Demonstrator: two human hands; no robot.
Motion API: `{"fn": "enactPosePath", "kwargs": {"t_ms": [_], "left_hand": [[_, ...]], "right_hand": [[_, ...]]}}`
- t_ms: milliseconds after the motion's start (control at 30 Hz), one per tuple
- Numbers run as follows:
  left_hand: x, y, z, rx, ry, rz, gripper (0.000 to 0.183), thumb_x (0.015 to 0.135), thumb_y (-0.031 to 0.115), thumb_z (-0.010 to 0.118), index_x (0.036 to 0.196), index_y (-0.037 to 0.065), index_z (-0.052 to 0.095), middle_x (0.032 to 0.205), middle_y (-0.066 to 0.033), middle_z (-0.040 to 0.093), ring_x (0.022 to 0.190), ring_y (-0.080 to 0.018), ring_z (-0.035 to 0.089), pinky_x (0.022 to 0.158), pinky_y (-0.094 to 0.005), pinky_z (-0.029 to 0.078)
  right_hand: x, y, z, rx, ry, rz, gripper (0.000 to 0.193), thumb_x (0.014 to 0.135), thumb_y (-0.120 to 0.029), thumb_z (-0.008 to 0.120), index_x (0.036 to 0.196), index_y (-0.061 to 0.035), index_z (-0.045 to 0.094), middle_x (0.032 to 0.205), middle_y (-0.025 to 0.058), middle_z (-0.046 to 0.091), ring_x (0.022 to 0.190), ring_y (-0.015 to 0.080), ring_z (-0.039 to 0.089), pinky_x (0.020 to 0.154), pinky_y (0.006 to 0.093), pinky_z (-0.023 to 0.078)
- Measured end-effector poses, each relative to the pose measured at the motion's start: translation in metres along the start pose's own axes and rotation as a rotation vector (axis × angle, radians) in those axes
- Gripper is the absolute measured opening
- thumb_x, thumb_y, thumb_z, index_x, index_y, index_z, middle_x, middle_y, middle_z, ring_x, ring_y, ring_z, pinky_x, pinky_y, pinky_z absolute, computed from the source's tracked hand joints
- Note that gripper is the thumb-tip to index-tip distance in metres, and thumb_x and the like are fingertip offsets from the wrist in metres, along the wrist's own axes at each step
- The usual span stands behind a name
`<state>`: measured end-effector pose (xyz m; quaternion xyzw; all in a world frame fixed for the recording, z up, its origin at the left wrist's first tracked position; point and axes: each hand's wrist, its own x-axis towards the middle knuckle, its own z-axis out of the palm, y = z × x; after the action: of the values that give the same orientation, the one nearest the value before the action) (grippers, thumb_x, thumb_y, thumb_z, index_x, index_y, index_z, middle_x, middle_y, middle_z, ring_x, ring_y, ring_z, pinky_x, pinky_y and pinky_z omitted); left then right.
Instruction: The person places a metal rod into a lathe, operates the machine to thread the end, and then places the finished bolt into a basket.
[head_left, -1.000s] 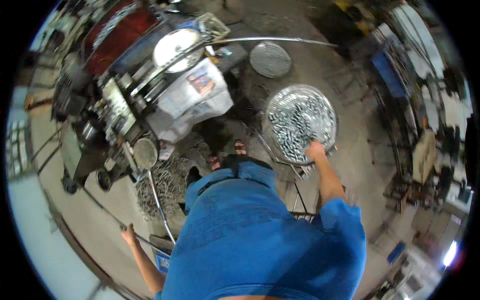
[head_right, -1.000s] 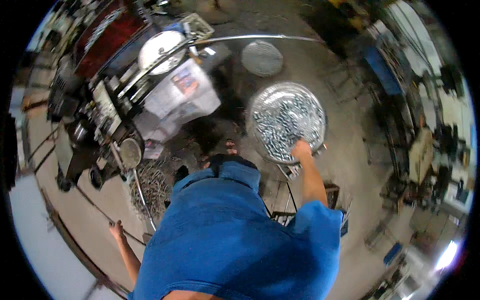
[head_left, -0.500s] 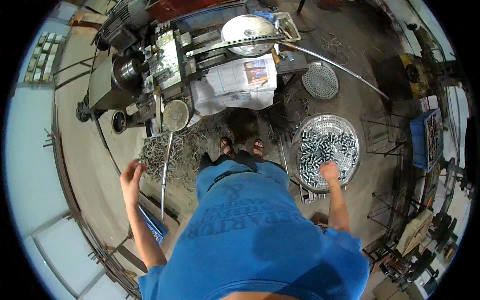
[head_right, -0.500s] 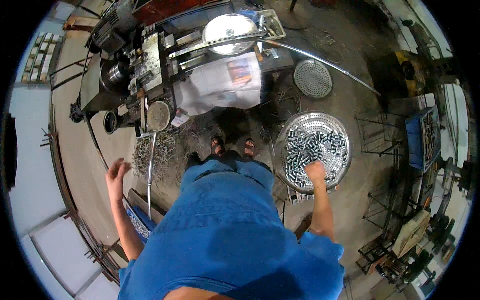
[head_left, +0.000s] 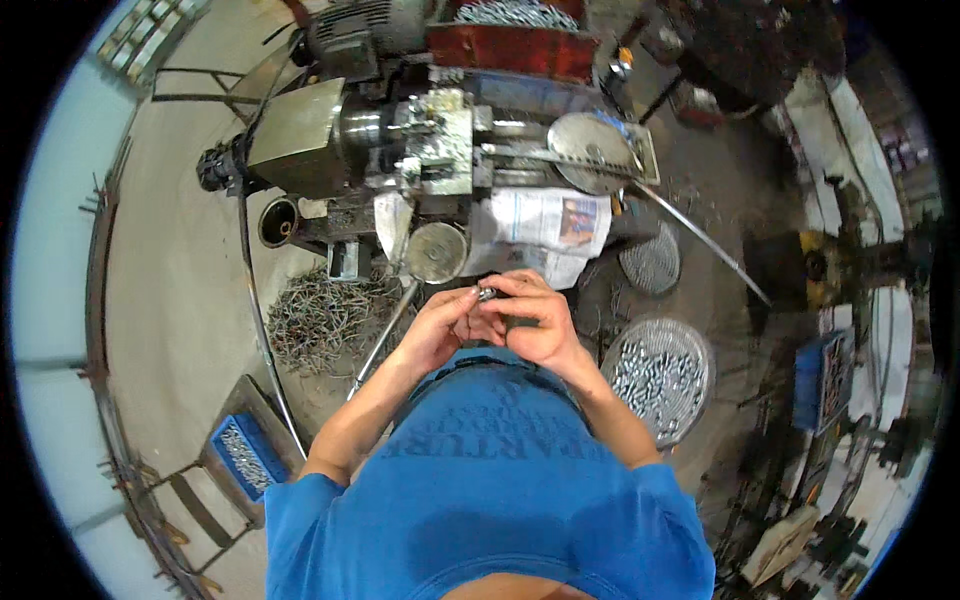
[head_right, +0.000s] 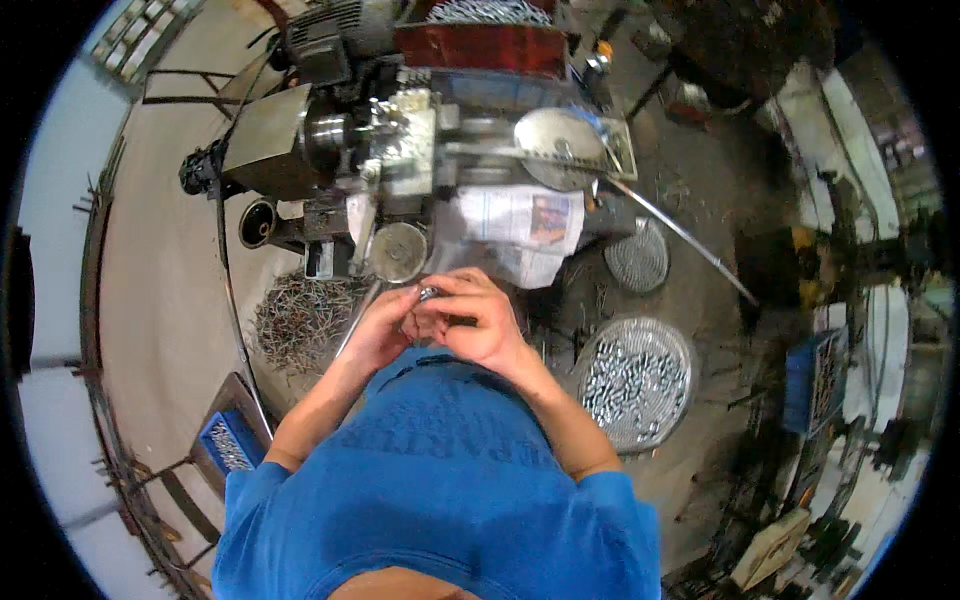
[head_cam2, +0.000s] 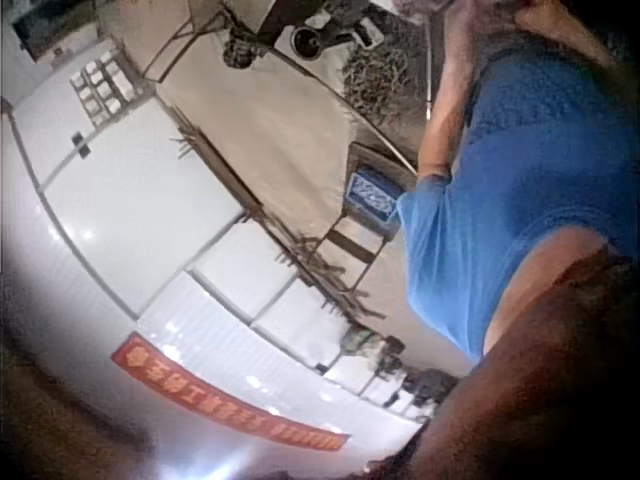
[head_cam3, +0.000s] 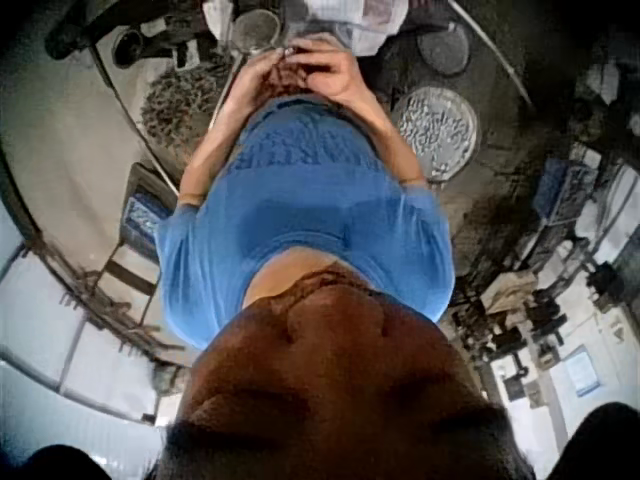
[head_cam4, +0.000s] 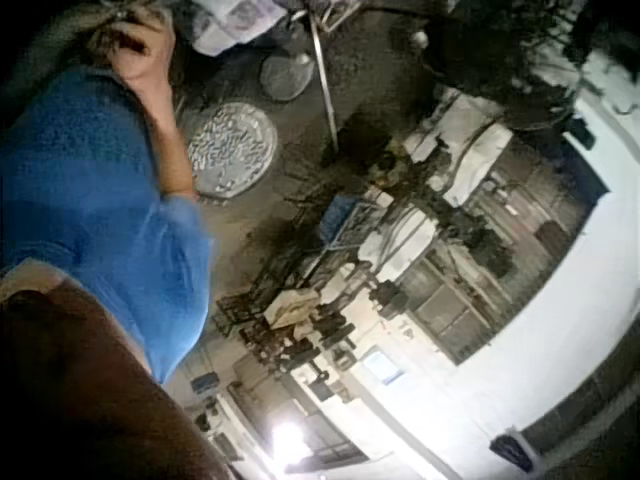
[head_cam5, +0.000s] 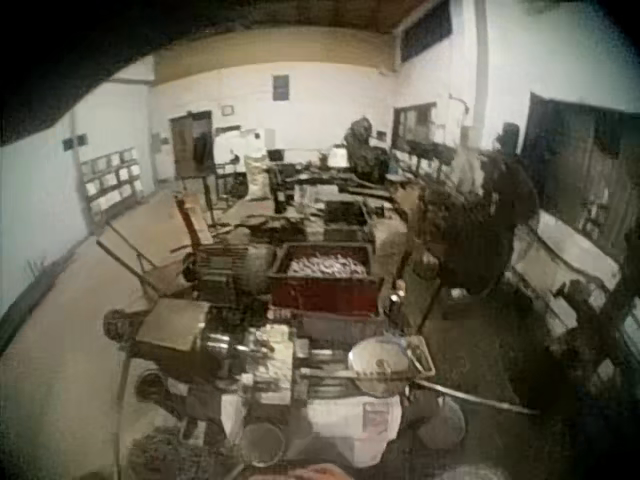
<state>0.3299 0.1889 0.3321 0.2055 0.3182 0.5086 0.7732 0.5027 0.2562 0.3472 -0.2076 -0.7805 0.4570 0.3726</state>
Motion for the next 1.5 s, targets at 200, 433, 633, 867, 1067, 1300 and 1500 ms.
{"fn": "enactPosePath", "kwargs": {"t_ms": [200, 433, 633, 867, 1067, 1300, 1500], "left_hand": [[-0.017, 0.033, -0.028, 0.64, 0.14, 0.183, 0.037, 0.09, 0.035, 0.056, 0.081, -0.001, 0.064, 0.062, -0.0037, 0.06, 0.062, -0.0089, 0.057, 0.054, -0.0223, 0.043], [-0.022, 0.049, -0.05, 0.813, 0.212, 0.114, 0.04, 0.085, 0.036, 0.058, 0.069, 0.0, 0.066, 0.051, -0.0033, 0.057, 0.046, -0.0072, 0.051, 0.043, -0.0248, 0.039], [-0.018, 0.059, -0.04, 0.816, 0.179, 0.097, 0.037, 0.087, 0.033, 0.057, 0.073, -0.001, 0.066, 0.054, -0.004, 0.059, 0.05, -0.0081, 0.055, 0.047, -0.0247, 0.041], [-0.009, 0.066, -0.009, 0.723, 0.382, 0.144, 0.039, 0.089, 0.032, 0.056, 0.07, -0.001, 0.065, 0.054, -0.0026, 0.059, 0.049, -0.0075, 0.054, 0.046, -0.023, 0.041], [-0.001, 0.054, -0.007, 0.791, 0.617, 0.153, 0.041, 0.091, 0.03, 0.054, 0.065, 0.0, 0.06, 0.056, -0.0031, 0.057, 0.052, -0.009, 0.056, 0.048, -0.0237, 0.043], [-0.002, 0.068, -0.02, 0.902, 0.522, 0.2, 0.038, 0.093, 0.032, 0.051, 0.076, -0.001, 0.059, 0.058, -0.0029, 0.057, 0.053, -0.0095, 0.056, 0.051, -0.0253, 0.044], [-0.043, 0.093, -0.074, 0.904, 0.714, 0.424, 0.03, 0.089, 0.007, 0.04, 0.116, -0.001, 0.052, 0.063, -0.0066, 0.061, 0.06, -0.013, 0.062, 0.056, -0.0281, 0.049]], "right_hand": [[0.031, -0.016, 0.032, -0.282, -0.093, -0.197, 0.038, 0.053, -0.006, 0.059, 0.09, -0.0025, 0.065, 0.099, 0.016, 0.062, 0.085, 0.033, 0.058, 0.072, 0.0388, 0.05], [0.063, -0.017, 0.039, -0.345, -0.372, -0.183, 0.035, 0.054, -0.006, 0.059, 0.088, -0.0068, 0.067, 0.091, 0.0093, 0.062, 0.077, 0.0295, 0.056, 0.069, 0.0377, 0.049], [0.075, 0.004, 0.028, -0.252, -0.505, -0.241, 0.034, 0.053, -0.007, 0.059, 0.087, -0.0028, 0.066, 0.09, 0.0128, 0.061, 0.081, 0.0313, 0.056, 0.072, 0.0392, 0.048], [0.104, 0.007, -0.001, -0.11, -0.596, -0.255, 0.036, 0.055, -0.009, 0.057, 0.088, -0.001, 0.066, 0.091, 0.0146, 0.062, 0.083, 0.0323, 0.056, 0.074, 0.0391, 0.048], [0.12, 0.029, 0.002, -0.041, -0.631, -0.329, 0.034, 0.055, -0.01, 0.057, 0.086, -0.0012, 0.067, 0.089, 0.0141, 0.064, 0.083, 0.0312, 0.058, 0.074, 0.0377, 0.048], [0.133, 0.029, -0.006, -0.161, -0.585, -0.344, 0.027, 0.057, -0.01, 0.058, 0.081, -0.0011, 0.066, 0.085, 0.0151, 0.063, 0.078, 0.0323, 0.056, 0.071, 0.0388, 0.047], [0.133, 0.044, -0.03, -0.294, -0.451, -0.416, 0.029, 0.055, -0.007, 0.061, 0.082, -0.0006, 0.067, 0.09, 0.0217, 0.063, 0.081, 0.0355, 0.059, 0.071, 0.0408, 0.049]]}}
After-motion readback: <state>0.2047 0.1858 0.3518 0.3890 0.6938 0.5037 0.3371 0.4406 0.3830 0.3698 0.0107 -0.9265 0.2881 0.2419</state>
